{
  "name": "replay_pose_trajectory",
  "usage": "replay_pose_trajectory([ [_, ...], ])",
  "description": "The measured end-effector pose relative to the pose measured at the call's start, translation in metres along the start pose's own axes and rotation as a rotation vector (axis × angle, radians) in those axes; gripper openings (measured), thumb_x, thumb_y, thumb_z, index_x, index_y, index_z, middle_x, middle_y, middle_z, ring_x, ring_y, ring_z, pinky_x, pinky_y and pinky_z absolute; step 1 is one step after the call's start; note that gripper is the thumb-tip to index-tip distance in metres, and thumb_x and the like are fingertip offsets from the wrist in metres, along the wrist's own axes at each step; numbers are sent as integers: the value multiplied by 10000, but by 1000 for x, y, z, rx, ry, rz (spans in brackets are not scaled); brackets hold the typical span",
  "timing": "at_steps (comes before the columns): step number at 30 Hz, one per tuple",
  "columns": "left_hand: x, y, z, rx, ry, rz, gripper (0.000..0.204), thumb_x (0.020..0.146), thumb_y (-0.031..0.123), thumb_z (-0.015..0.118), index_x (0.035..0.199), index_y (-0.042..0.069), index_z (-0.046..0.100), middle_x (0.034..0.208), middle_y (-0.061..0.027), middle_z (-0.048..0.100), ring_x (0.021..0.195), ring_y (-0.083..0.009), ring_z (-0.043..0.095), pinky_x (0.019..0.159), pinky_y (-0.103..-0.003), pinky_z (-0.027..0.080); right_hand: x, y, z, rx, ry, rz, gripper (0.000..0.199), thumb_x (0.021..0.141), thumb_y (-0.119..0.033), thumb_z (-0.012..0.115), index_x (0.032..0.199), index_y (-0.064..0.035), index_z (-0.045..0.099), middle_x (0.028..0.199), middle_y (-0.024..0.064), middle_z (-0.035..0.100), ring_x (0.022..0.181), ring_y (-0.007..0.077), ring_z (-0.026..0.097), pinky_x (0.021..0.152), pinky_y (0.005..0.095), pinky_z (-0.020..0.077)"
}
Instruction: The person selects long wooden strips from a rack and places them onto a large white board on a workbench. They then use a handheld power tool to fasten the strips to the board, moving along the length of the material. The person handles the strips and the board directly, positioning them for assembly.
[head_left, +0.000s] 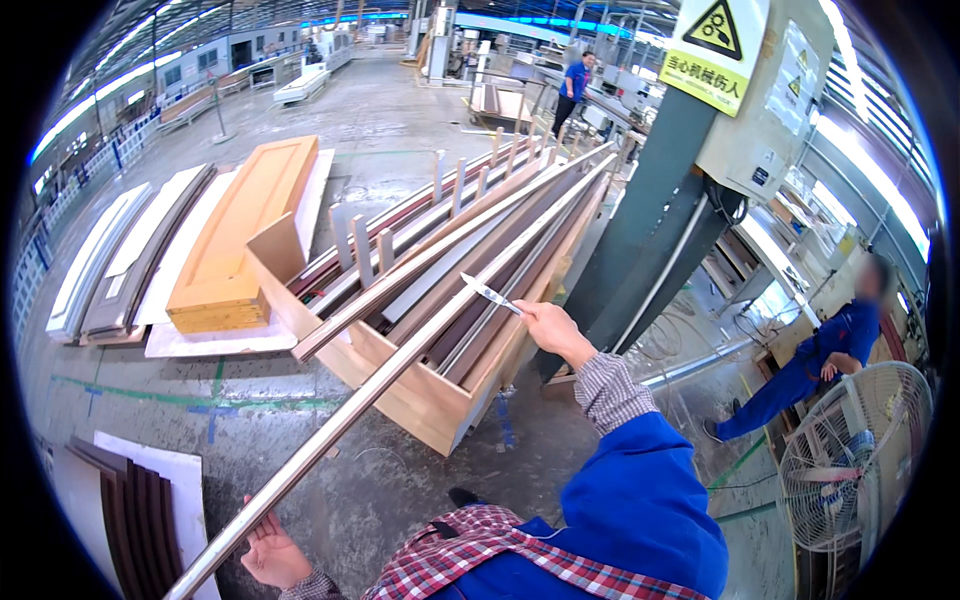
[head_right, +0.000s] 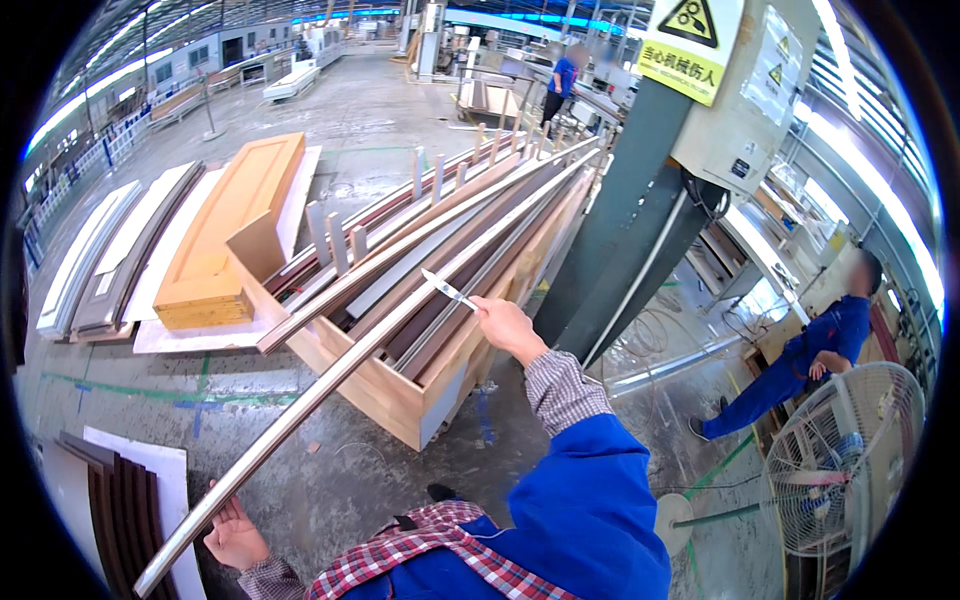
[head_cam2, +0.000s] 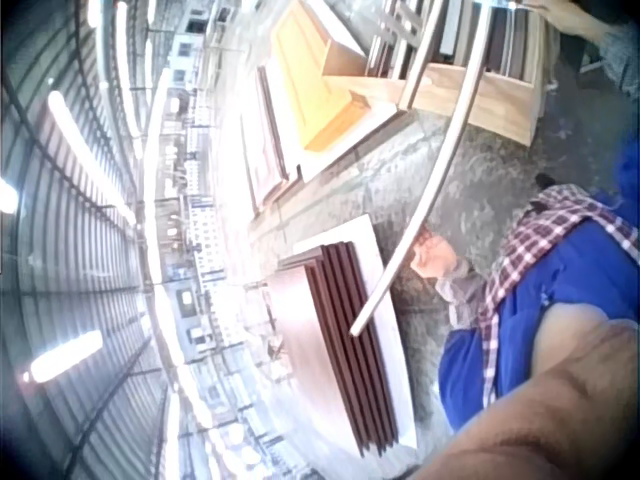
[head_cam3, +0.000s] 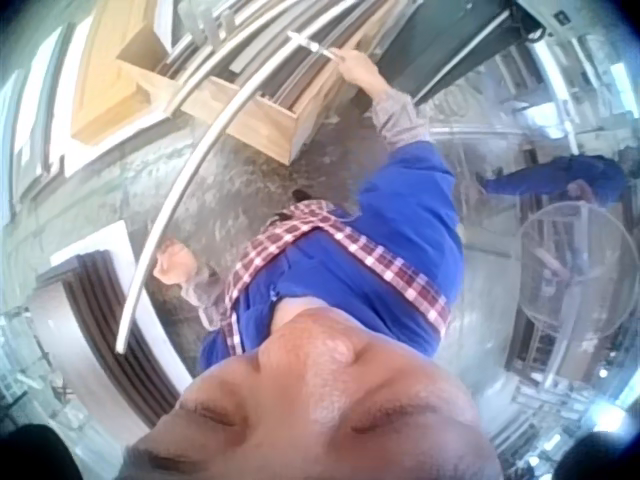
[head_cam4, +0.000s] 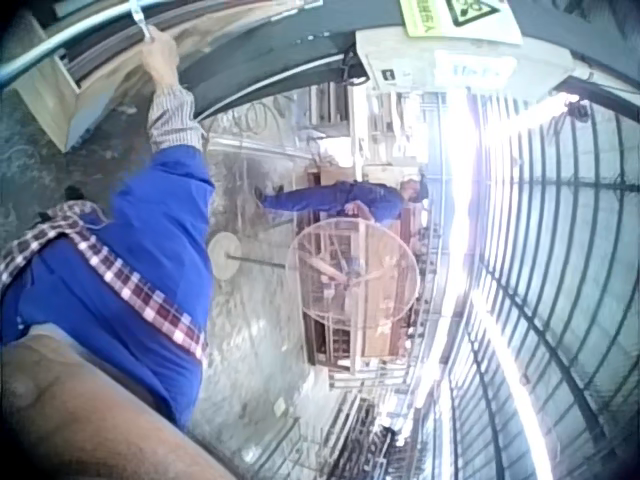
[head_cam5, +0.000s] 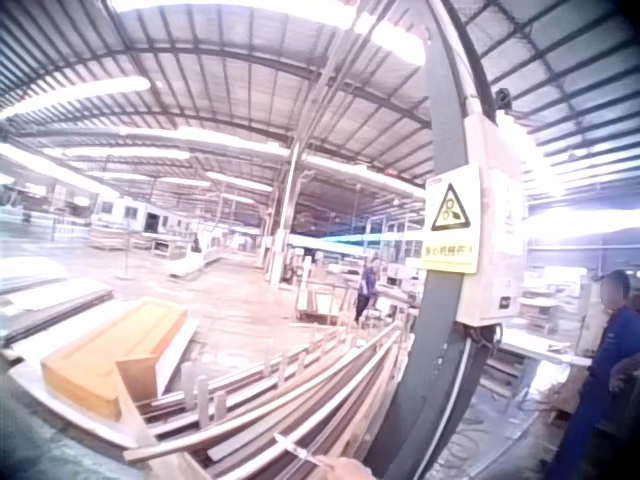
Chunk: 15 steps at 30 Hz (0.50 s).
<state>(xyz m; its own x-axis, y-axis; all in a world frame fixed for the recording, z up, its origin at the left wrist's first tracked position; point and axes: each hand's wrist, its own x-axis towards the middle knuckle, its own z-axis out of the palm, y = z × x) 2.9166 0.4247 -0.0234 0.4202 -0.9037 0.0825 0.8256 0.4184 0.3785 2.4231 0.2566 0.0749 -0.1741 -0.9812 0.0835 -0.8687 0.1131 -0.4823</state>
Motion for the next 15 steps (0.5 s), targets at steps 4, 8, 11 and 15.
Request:
replay_pose_trajectory([
  [4,1,1,-5,27,-9,-25,660,732,238,424,1253,-139,274,1355,-259,257,1255,-329,293,1064,-385,256,-29,-27,2,23,-12,-13,315,863,-207,466,1161,-138,539,792,166,599,737,290,586,675,357,439],
  [8,-3,11,-14,44,-33,-29,646,733,234,431,1249,-129,294,1331,-252,296,1237,-323,321,1063,-383,255,-53,-54,13,93,-52,-93,307,862,-162,479,1159,-113,534,726,182,561,644,259,552,630,322,430],
  [11,-9,19,-22,55,-12,-3,644,727,231,432,1248,-123,299,1302,-232,340,1211,-314,352,1049,-378,272,-69,-69,17,123,-97,-99,319,853,-196,454,1161,-173,537,834,193,595,808,349,573,700,412,442],
  [15,-17,34,-28,62,96,78,662,723,230,423,1264,-118,270,1296,-222,346,1214,-312,347,1052,-382,263,-89,-88,23,126,-89,-231,317,854,-142,469,1164,-88,514,627,179,481,545,279,483,566,339,406],
])
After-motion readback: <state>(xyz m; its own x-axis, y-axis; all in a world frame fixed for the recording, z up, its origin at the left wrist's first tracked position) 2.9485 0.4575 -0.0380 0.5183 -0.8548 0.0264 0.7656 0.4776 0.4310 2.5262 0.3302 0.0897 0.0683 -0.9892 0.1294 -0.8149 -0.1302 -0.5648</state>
